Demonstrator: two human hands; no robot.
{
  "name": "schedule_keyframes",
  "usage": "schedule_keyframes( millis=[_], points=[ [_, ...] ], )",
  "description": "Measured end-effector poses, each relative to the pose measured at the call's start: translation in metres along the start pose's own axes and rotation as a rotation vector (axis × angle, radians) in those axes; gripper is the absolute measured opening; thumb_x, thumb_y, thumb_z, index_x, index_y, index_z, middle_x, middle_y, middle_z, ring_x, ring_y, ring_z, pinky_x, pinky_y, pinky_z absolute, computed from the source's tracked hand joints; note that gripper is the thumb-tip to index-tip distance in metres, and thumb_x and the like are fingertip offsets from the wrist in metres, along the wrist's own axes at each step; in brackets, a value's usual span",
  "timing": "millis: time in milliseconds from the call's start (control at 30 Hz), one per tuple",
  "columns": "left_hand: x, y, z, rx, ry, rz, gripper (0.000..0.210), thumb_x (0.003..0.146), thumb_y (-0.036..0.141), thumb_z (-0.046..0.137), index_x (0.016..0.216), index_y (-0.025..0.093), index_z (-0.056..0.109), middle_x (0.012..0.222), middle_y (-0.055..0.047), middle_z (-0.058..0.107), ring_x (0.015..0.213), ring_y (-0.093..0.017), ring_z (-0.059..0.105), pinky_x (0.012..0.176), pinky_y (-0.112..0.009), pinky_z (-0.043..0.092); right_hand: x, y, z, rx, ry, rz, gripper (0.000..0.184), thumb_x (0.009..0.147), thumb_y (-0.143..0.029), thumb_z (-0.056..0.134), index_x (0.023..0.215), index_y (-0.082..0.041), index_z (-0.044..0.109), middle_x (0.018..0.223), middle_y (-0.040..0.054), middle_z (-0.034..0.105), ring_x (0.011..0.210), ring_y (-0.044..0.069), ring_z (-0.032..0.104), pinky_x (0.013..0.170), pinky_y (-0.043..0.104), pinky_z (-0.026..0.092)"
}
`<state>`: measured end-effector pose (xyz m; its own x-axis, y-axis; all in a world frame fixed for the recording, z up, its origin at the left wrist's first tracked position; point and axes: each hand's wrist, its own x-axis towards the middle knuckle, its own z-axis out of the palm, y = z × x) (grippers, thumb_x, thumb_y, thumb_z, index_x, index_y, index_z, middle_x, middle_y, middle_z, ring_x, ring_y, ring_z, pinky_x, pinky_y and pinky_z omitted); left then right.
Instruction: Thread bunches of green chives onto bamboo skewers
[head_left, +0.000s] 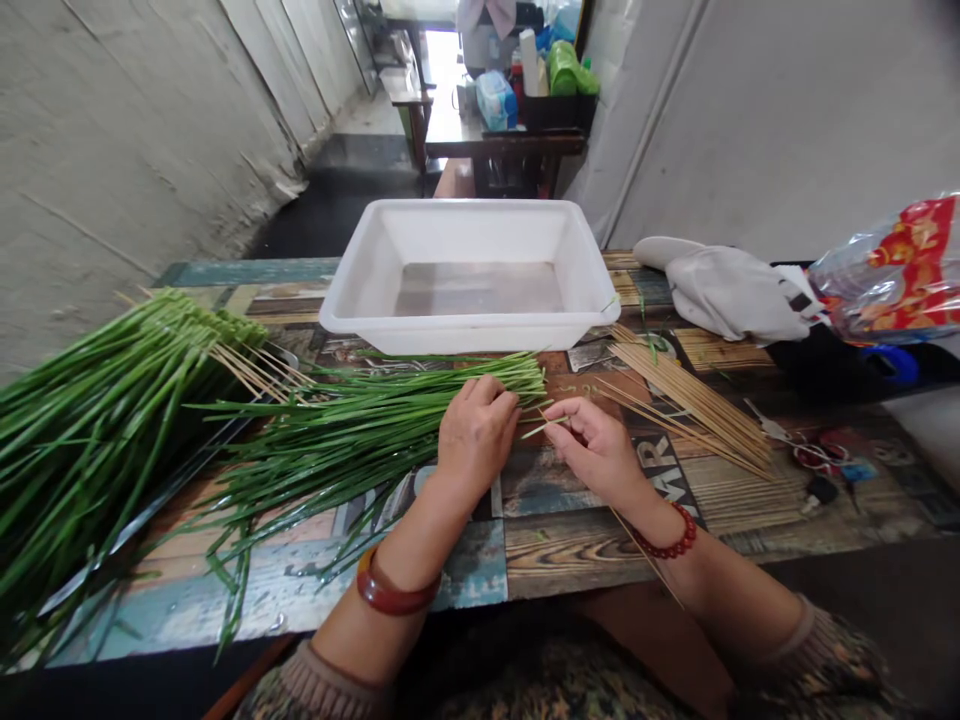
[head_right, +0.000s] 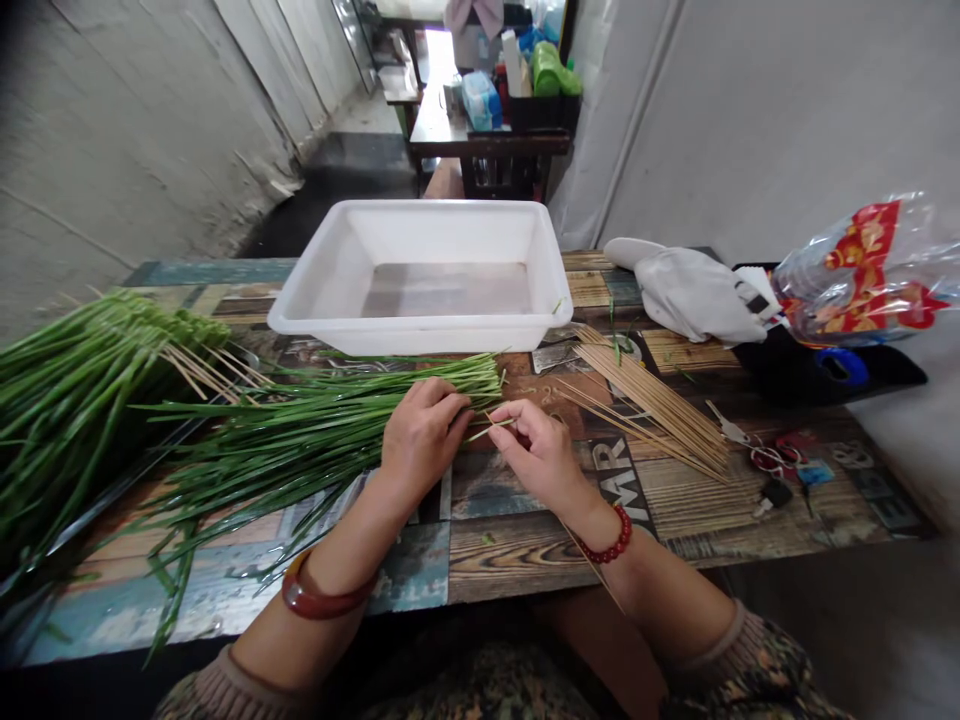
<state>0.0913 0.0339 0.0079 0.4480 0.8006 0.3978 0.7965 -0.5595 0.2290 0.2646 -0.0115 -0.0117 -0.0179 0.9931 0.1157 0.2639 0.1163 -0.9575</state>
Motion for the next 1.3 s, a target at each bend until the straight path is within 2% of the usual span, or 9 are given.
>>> schedule_keyframes(
  millis=[333, 500, 700, 767, 867, 967, 1033, 1200, 1300],
  points=[
    [0.000, 0.008, -0.006, 0.151, -0.191, 0.070, 0.017, 0.087, 0.026, 0.060, 0.074, 0.018, 0.067, 0.088, -0.008, 0.058, 0.083, -0.023, 0.049, 0.066, -0.035, 0.038, 0.002, 0.002, 0.000, 0.016, 0.035, 0.007, 0.018, 0.087, -0.035, 0.058, 0.095, -0.019, 0.060, 0.060, -0.0049, 0.052, 0.049, 0.009, 0.046, 0.044, 0.020, 0.034],
    [-0.005, 0.006, -0.001, 0.086, -0.178, 0.171, 0.018, 0.089, 0.030, 0.058, 0.081, 0.018, 0.068, 0.087, -0.008, 0.058, 0.084, -0.024, 0.048, 0.067, -0.037, 0.037, 0.001, 0.000, 0.000, 0.014, 0.028, 0.018, 0.020, 0.088, -0.037, 0.058, 0.095, -0.018, 0.061, 0.057, -0.0055, 0.050, 0.044, 0.008, 0.042, 0.041, 0.019, 0.031],
    [-0.007, 0.004, 0.003, 0.044, -0.177, 0.241, 0.014, 0.090, 0.019, 0.054, 0.083, 0.017, 0.065, 0.082, -0.008, 0.058, 0.082, -0.022, 0.049, 0.070, -0.035, 0.039, 0.000, -0.001, 0.000, 0.054, 0.033, 0.012, 0.020, 0.086, -0.037, 0.060, 0.094, -0.019, 0.062, 0.058, -0.0055, 0.050, 0.047, 0.008, 0.043, 0.042, 0.019, 0.032],
    [-0.006, 0.003, 0.002, -0.035, -0.158, 0.207, 0.014, 0.090, 0.018, 0.053, 0.083, 0.017, 0.064, 0.083, -0.008, 0.059, 0.082, -0.021, 0.051, 0.072, -0.034, 0.041, -0.001, -0.003, 0.000, 0.075, 0.035, 0.018, 0.020, 0.086, -0.036, 0.059, 0.095, -0.019, 0.061, 0.059, -0.0051, 0.051, 0.047, 0.008, 0.043, 0.041, 0.019, 0.032],
    [-0.005, 0.001, 0.000, -0.280, -0.080, 0.078, 0.011, 0.089, 0.015, 0.052, 0.084, 0.017, 0.062, 0.085, -0.005, 0.062, 0.080, -0.018, 0.054, 0.073, -0.030, 0.043, -0.002, -0.005, -0.002, 0.106, 0.049, 0.029, 0.021, 0.087, -0.037, 0.060, 0.096, -0.019, 0.061, 0.059, -0.0057, 0.051, 0.045, 0.007, 0.042, 0.039, 0.018, 0.031],
    [-0.006, 0.000, -0.002, -0.552, -0.025, -0.081, 0.007, 0.087, 0.014, 0.052, 0.085, 0.017, 0.058, 0.075, 0.000, 0.060, 0.068, -0.012, 0.054, 0.065, -0.024, 0.043, -0.004, -0.006, -0.003, 0.123, 0.050, 0.034, 0.022, 0.088, -0.039, 0.059, 0.099, -0.019, 0.061, 0.058, -0.0059, 0.051, 0.043, 0.007, 0.041, 0.039, 0.018, 0.032],
    [-0.006, 0.001, -0.003, -0.673, -0.014, -0.134, 0.007, 0.086, 0.014, 0.052, 0.087, 0.017, 0.058, 0.071, 0.002, 0.060, 0.063, -0.010, 0.054, 0.061, -0.022, 0.043, -0.005, -0.008, -0.003, 0.115, 0.035, 0.031, 0.023, 0.089, -0.038, 0.058, 0.101, -0.019, 0.062, 0.059, -0.0052, 0.053, 0.043, 0.007, 0.043, 0.039, 0.019, 0.033],
    [-0.003, 0.007, -0.009, -0.781, -0.015, -0.095, 0.014, 0.088, 0.018, 0.056, 0.093, 0.017, 0.068, 0.084, -0.003, 0.072, 0.076, -0.013, 0.064, 0.071, -0.023, 0.049, -0.005, -0.012, -0.003, 0.076, -0.002, 0.000, 0.018, 0.089, -0.033, 0.057, 0.099, -0.019, 0.063, 0.060, -0.0041, 0.057, 0.047, 0.008, 0.050, 0.044, 0.019, 0.038],
    [-0.002, 0.009, -0.010, -0.801, -0.021, -0.090, 0.015, 0.088, 0.018, 0.057, 0.093, 0.018, 0.071, 0.085, -0.004, 0.074, 0.076, -0.014, 0.066, 0.072, -0.024, 0.051, -0.004, -0.013, -0.005, 0.064, 0.009, -0.020, 0.015, 0.089, -0.030, 0.057, 0.097, -0.019, 0.064, 0.059, -0.0043, 0.057, 0.049, 0.009, 0.051, 0.048, 0.020, 0.040]
  ],
)
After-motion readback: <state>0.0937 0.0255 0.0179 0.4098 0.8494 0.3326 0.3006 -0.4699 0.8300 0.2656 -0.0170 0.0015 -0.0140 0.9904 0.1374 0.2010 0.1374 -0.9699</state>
